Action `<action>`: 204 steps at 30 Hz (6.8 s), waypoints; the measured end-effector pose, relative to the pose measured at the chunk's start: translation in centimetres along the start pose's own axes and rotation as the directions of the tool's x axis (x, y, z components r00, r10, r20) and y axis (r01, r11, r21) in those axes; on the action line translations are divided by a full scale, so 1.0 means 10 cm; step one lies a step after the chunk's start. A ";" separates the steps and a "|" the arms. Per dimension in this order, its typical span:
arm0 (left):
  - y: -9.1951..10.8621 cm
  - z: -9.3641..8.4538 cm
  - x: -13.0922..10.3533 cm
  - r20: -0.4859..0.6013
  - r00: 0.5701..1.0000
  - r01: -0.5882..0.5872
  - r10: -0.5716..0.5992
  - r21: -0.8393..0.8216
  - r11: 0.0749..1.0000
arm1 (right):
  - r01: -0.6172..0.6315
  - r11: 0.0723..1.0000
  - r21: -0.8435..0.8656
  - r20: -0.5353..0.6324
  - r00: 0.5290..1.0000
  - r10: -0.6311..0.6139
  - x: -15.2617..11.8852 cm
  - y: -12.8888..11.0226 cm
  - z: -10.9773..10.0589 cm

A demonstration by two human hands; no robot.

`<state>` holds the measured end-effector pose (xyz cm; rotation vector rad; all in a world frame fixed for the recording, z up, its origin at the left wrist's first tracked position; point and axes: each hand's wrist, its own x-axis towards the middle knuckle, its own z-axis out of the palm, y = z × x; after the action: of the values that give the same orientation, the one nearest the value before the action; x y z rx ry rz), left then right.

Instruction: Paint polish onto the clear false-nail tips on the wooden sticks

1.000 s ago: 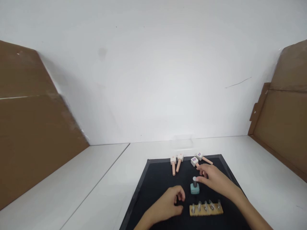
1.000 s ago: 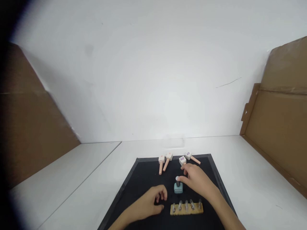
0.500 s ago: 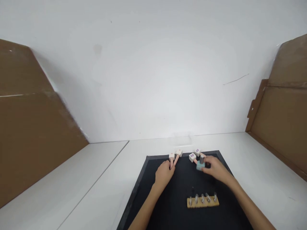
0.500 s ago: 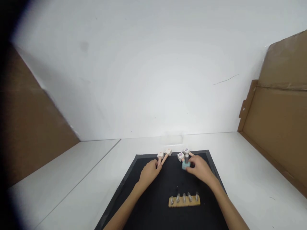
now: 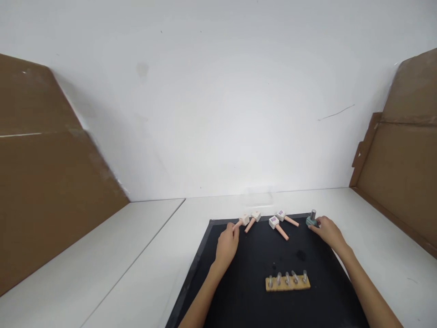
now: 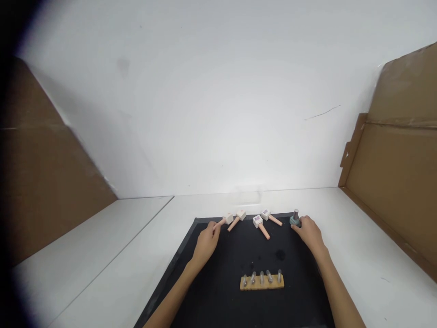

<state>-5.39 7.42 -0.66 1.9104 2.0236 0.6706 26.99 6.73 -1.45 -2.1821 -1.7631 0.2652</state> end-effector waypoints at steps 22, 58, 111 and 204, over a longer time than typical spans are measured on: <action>0.49 -0.14 -0.36 0.080 0.795 -0.273 0.601 -0.838 0.473 | 0.287 0.559 0.778 0.070 0.844 -0.531 -0.81 -1.09 -0.02; 0.30 -0.24 -0.47 0.185 0.818 0.348 0.544 -0.913 -0.212 | -0.113 0.108 0.988 0.151 0.871 -0.467 -0.83 -1.17 0.18; 0.20 -0.01 -0.37 0.012 0.860 -0.372 0.510 -0.670 0.642 | 0.800 0.592 0.095 -0.495 0.554 -0.669 -0.65 -0.98 -0.08; 0.28 -0.10 -0.33 0.278 0.915 0.156 0.291 -0.911 0.382 | 0.879 0.305 0.366 -0.580 0.471 -0.664 -0.84 -1.08 -0.22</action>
<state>-3.20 4.03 1.22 1.2280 0.8779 1.0345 16.02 0.23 4.00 -0.6343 -1.9233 0.1799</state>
